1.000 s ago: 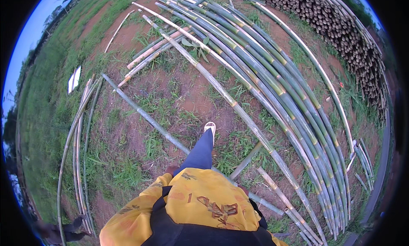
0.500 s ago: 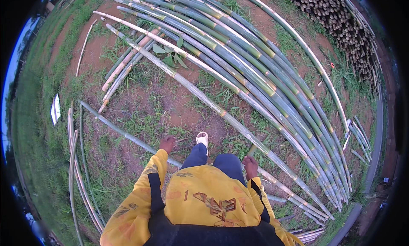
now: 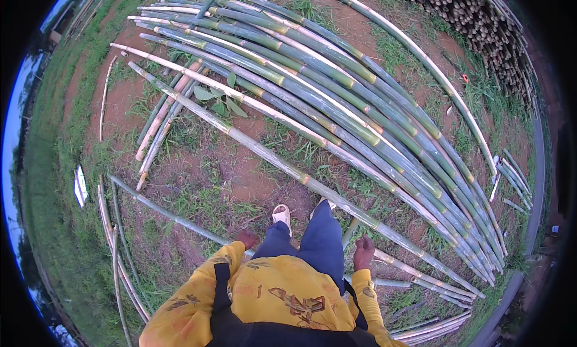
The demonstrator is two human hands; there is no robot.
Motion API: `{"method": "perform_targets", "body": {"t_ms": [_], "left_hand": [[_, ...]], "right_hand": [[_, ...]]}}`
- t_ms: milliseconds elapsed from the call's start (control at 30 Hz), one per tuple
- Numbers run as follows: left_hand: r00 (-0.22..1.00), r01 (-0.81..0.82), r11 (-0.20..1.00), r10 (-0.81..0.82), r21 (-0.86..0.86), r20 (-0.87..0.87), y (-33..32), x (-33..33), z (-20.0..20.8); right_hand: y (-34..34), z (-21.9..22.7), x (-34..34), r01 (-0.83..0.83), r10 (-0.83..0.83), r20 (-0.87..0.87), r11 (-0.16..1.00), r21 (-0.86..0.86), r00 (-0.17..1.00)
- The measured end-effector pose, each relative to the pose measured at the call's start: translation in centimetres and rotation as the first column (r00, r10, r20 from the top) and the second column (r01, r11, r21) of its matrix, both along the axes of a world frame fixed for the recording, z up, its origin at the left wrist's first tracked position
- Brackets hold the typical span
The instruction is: The person uses a machete to cut long bamboo poles into shorter sections. They position the poles on the ground, strike them with the machete to sever them, and then move the cut pieces aside.
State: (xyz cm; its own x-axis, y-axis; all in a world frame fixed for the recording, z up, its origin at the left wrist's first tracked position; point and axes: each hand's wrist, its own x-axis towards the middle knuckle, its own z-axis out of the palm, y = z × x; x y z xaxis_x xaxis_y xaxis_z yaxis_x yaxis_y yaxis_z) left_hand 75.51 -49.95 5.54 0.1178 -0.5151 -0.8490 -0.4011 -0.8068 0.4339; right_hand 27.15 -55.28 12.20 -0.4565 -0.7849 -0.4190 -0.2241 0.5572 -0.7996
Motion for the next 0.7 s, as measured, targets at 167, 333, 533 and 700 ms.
{"method": "perform_targets", "body": {"t_ms": [167, 333, 533, 700], "left_hand": [[0.888, 0.413, 0.910, -0.411, 0.038, 0.208, -13.7, -3.8, 5.1], [0.722, 0.661, 0.744, -0.597, -0.095, 0.348, -29.7, -11.5, -2.5], [0.388, 0.916, 0.368, -0.710, -0.160, 0.588, -49.1, -19.8, -13.0], [0.201, 0.979, 0.131, -0.557, -0.154, 0.806, -61.1, -28.1, -15.8]], "right_hand": [[-4.9, -0.2, 1.5, -0.057, 0.049, 0.061, 0.990, 0.128, 0.997], [-4.2, -4.0, -1.2, 0.040, -0.074, 0.114, 0.961, 0.273, 0.991], [-4.4, -4.5, -5.1, 0.195, -0.256, 0.053, 0.841, 0.505, 0.965], [1.2, -7.5, -6.7, 0.318, -0.321, -0.103, 0.745, 0.587, 0.942]]}}
